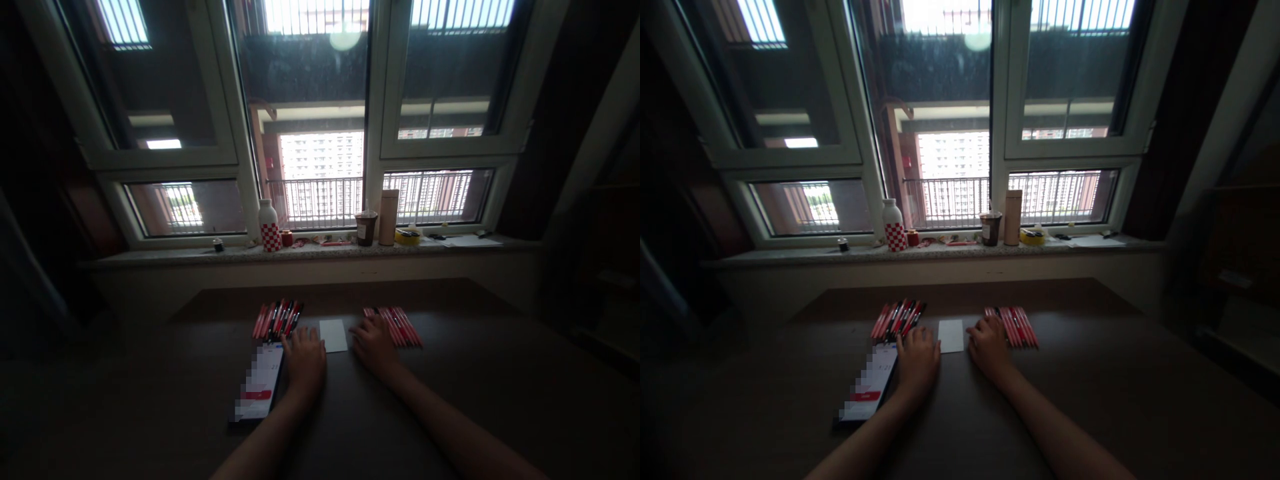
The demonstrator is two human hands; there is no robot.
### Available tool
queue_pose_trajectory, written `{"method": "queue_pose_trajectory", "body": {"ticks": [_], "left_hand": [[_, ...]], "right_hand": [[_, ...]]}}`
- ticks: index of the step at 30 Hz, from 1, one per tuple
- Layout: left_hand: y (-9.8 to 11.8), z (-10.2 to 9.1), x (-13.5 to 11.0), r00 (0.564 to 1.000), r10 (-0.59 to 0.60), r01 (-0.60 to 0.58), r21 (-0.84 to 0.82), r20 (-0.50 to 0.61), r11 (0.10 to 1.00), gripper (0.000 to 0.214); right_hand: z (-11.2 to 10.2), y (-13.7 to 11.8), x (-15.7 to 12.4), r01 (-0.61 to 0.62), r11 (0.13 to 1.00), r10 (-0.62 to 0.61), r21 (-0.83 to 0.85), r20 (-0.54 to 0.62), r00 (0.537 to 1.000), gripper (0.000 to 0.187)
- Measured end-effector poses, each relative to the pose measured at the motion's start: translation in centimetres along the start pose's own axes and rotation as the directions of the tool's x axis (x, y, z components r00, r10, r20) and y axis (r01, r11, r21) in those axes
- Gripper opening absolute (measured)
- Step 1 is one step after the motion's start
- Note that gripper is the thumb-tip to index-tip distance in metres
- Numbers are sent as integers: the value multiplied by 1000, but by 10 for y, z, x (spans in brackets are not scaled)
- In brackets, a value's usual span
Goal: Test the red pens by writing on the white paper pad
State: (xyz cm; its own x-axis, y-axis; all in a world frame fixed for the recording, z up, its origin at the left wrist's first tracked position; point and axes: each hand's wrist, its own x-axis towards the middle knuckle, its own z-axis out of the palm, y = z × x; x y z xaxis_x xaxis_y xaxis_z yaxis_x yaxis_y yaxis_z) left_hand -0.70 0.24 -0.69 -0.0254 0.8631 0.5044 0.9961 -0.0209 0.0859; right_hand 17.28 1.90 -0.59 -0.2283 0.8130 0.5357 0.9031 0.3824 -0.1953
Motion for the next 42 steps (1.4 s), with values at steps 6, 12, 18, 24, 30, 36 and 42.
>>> {"method": "queue_pose_trajectory", "body": {"ticks": [6,12,18,24,30,36,42], "left_hand": [[-4,9,2,999,-28,29,100,-20,995,54],[-5,18,4,997,-71,67,191,18,979,66],[-6,18,5,996,-78,69,163,49,984,66],[-7,20,4,998,-64,60,150,20,987,59],[-8,22,5,997,-76,71,178,23,981,61],[-7,19,4,997,-72,66,146,39,987,55],[-7,15,5,996,-67,60,103,57,993,54]], "right_hand": [[4,-4,-2,215,964,-228,154,73,971,21],[5,-3,-2,229,958,-248,172,95,964,18],[6,-3,-2,213,963,-232,162,109,967,19],[6,-3,-2,207,967,-224,147,111,968,20],[9,-2,-2,172,972,-187,160,84,979,18],[10,-2,-2,158,978,-172,137,96,980,21],[10,-3,-2,170,975,-182,145,79,980,23]]}}
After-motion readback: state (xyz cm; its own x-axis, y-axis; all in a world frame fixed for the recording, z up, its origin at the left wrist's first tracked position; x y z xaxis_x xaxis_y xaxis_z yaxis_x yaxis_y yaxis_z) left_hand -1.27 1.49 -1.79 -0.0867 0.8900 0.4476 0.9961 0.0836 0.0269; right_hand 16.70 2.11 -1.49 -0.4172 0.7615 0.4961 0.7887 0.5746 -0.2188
